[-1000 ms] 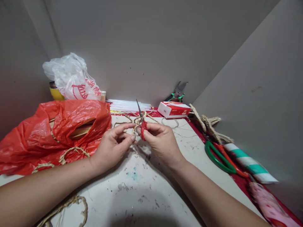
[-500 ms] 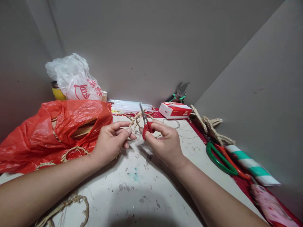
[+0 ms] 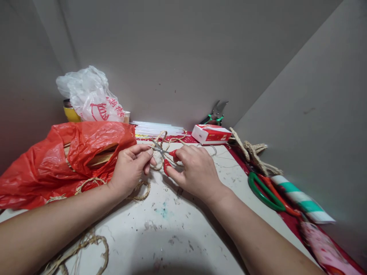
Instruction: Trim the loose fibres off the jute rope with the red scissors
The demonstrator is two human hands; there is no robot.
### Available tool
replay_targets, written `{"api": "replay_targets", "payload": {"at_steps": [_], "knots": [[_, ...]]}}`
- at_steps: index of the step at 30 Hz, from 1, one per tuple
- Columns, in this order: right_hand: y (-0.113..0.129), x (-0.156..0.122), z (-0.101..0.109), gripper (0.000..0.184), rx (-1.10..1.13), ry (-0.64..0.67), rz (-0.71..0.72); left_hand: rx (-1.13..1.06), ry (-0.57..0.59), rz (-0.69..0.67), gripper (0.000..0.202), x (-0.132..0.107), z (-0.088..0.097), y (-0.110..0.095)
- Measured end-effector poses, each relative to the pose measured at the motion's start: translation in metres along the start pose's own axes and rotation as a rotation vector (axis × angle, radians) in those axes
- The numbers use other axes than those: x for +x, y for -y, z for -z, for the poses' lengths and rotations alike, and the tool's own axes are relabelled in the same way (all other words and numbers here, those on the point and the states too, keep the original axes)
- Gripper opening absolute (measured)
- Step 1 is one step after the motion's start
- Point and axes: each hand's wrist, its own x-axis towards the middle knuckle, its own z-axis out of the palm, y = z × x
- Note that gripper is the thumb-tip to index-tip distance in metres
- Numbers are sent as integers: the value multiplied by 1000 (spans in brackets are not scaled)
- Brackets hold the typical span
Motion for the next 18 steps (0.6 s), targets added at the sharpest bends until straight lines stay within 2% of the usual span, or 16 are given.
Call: {"api": "replay_targets", "payload": {"at_steps": [11,18], "knots": [[4,1,2,27,14,79,-3,51,-5,-45,19,2,1,1],[3,3,4,26,-23,163,14,69,-45,-15,19,4,2,3]]}}
